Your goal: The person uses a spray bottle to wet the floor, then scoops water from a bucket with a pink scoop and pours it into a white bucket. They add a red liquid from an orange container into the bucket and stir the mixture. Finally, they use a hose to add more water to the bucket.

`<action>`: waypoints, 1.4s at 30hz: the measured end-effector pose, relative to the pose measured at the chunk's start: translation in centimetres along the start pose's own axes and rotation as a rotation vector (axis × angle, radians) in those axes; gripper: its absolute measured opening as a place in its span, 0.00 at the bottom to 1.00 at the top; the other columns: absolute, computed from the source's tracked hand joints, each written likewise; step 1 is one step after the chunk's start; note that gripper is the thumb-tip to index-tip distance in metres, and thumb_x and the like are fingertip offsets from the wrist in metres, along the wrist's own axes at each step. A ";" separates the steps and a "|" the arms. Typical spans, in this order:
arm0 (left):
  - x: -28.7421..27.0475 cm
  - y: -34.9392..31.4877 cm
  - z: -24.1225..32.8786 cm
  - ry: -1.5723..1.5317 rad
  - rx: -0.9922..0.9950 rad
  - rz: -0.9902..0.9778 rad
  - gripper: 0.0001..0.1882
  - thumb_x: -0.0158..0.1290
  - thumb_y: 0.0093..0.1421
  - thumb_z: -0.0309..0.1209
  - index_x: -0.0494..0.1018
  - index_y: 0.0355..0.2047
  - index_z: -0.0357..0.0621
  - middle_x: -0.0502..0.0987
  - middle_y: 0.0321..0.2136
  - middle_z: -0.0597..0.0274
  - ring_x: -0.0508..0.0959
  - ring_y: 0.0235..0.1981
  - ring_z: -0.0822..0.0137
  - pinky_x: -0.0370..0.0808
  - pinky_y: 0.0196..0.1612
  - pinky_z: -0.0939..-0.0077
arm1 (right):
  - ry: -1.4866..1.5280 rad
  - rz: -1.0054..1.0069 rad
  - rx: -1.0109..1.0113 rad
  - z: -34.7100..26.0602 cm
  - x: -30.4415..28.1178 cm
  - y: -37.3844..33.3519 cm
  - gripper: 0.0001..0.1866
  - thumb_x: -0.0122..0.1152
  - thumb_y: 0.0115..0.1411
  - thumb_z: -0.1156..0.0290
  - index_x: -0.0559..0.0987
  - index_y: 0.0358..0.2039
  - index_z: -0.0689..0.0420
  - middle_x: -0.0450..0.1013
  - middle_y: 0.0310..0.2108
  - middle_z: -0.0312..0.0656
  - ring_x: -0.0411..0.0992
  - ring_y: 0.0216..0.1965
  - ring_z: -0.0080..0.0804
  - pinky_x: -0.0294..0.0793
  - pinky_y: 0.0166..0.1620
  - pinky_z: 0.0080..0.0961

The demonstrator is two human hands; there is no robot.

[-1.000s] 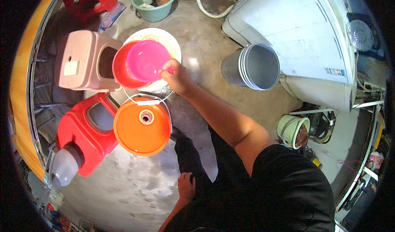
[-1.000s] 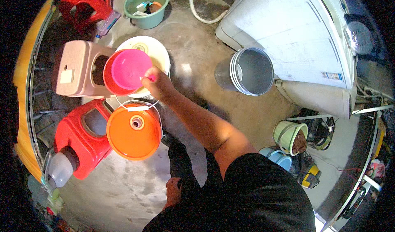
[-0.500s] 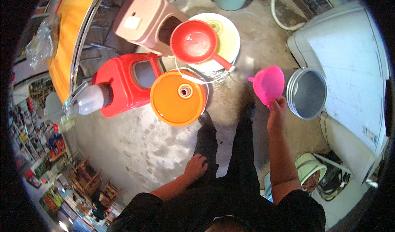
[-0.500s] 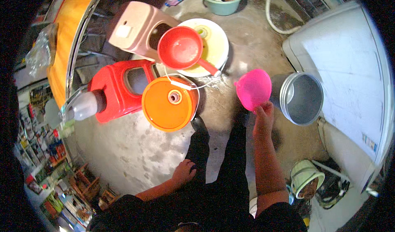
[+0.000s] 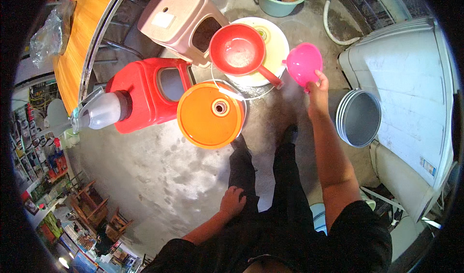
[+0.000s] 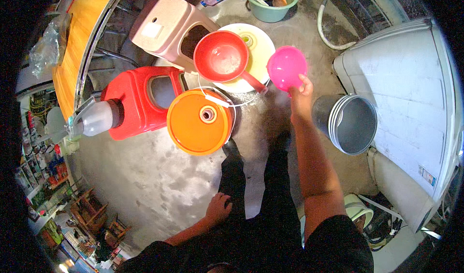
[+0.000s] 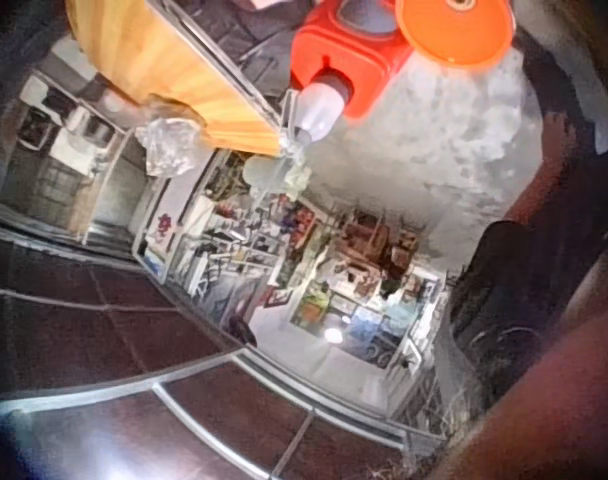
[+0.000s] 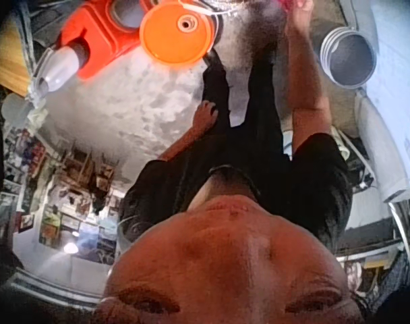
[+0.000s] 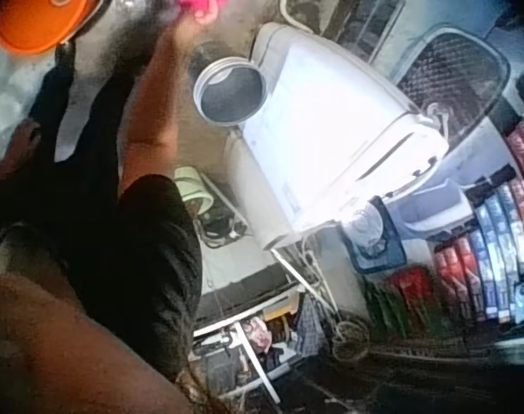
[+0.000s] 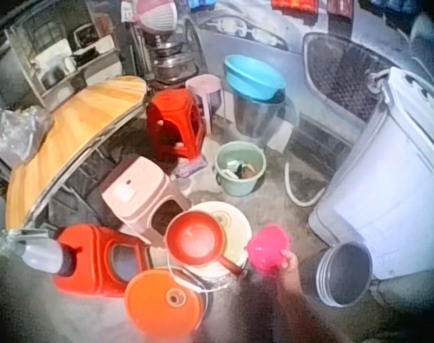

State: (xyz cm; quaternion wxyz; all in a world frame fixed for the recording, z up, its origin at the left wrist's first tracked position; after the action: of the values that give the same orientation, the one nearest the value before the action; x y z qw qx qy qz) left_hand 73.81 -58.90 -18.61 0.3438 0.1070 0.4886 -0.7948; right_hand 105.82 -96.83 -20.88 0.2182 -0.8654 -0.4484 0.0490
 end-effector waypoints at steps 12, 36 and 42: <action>0.9 -1.2 -1.5 -0.196 -0.107 0.102 0.19 0.56 0.56 0.36 0.71 0.46 0.41 0.68 0.49 0.45 0.68 0.51 0.44 0.67 0.55 0.55 | -0.215 -0.046 0.138 -0.1 12.7 11.4 0.28 0.57 0.58 0.72 0.61 0.58 0.56 0.73 0.32 0.36 0.72 0.28 0.22 0.68 0.31 0.21; -0.5 0.1 -2.1 -0.180 -0.076 0.101 0.20 0.56 0.55 0.35 0.71 0.46 0.40 0.69 0.48 0.44 0.69 0.50 0.44 0.67 0.55 0.56 | -0.197 0.135 -0.065 4.7 4.6 11.4 0.28 0.57 0.51 0.85 0.65 0.54 0.62 0.75 0.44 0.44 0.73 0.44 0.31 0.71 0.48 0.24; -0.8 0.0 -2.1 -0.185 -0.061 0.111 0.19 0.56 0.56 0.35 0.71 0.46 0.40 0.69 0.46 0.45 0.69 0.50 0.45 0.68 0.54 0.56 | -0.391 0.074 -0.068 9.1 3.9 12.1 0.26 0.57 0.49 0.87 0.67 0.51 0.64 0.75 0.44 0.44 0.73 0.45 0.31 0.72 0.48 0.25</action>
State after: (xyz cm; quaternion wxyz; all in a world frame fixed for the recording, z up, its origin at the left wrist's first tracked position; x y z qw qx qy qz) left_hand 74.05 -56.70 -19.23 0.4338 0.0497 0.4720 -0.7659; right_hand 114.73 -96.80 -33.77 0.0958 -0.8622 -0.4515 0.2088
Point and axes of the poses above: each hand's wrist, its own y-axis towards the middle knuckle, its own x-axis out of the palm, z = x × y, the point moved 7 cm from there along y, towards the middle knuckle
